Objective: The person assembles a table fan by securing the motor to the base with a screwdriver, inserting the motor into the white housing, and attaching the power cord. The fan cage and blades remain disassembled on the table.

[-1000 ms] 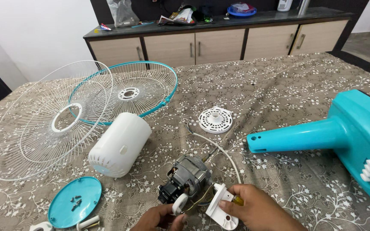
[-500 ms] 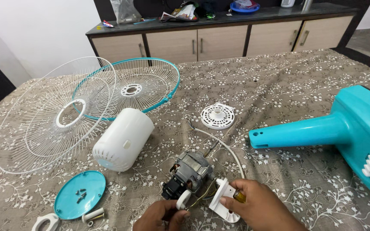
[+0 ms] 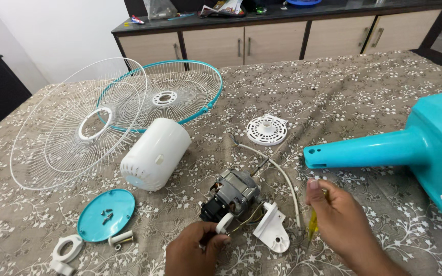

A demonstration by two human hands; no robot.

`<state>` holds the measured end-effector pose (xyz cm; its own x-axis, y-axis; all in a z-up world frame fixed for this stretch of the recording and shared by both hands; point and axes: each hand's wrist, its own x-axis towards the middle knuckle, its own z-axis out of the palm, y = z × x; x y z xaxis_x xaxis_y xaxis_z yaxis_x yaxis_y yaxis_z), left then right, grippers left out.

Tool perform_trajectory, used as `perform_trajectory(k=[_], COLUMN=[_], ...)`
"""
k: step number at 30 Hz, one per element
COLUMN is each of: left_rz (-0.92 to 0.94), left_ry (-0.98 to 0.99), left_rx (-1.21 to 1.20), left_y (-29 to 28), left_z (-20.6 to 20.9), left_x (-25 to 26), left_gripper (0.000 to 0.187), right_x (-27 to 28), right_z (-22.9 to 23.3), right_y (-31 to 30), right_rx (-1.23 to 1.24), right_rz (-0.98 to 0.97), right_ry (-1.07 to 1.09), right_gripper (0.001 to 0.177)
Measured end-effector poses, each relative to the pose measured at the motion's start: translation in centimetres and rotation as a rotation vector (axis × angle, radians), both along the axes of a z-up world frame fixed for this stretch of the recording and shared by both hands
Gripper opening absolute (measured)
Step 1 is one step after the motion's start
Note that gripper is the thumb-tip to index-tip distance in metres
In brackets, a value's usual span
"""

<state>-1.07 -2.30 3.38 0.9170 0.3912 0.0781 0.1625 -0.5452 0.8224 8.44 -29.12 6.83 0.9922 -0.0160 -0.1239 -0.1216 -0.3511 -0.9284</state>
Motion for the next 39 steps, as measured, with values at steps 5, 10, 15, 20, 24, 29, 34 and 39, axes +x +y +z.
perform_trajectory(k=[5, 10, 15, 20, 24, 29, 34, 39], left_rz=[0.046, 0.074, 0.055, 0.055, 0.043, 0.053, 0.060, 0.052], left_ry=[0.025, 0.032, -0.077, -0.070, -0.099, -0.072, -0.048, -0.063], left_rx=[-0.024, -0.035, -0.058, -0.052, -0.038, -0.040, -0.053, -0.023], left_y=[-1.1, -1.6, -1.7, -1.8, -1.7, -1.7, -1.8, -1.7], left_z=[1.8, 3.4, 3.5, 3.5, 3.6, 3.7, 3.6, 3.6], left_x=[-0.7, -1.3, -1.6, -1.6, -1.8, -1.8, -1.6, -1.6], left_gripper=[0.032, 0.032, 0.028, 0.023, 0.024, 0.022, 0.021, 0.020], right_x=[-1.2, -2.5, -3.9, -5.6, -7.2, -7.7, -7.8, -7.6], right_z=[-3.9, -6.1, -5.7, -3.7, -2.5, -2.7, -4.2, -4.9], right_y=[-0.8, -1.3, -0.6, 1.9, 3.1, 3.0, 2.1, 2.3], right_rx=[0.421, 0.497, 0.470, 0.103, -0.077, -0.114, -0.034, 0.052], right_rz=[0.122, 0.126, 0.219, 0.253, 0.265, 0.224, 0.280, 0.313], right_ry=[-0.059, 0.299, 0.220, 0.204, 0.225, 0.162, -0.008, -0.107], right_gripper=[0.050, 0.033, 0.035, 0.036, 0.037, 0.034, 0.034, 0.030])
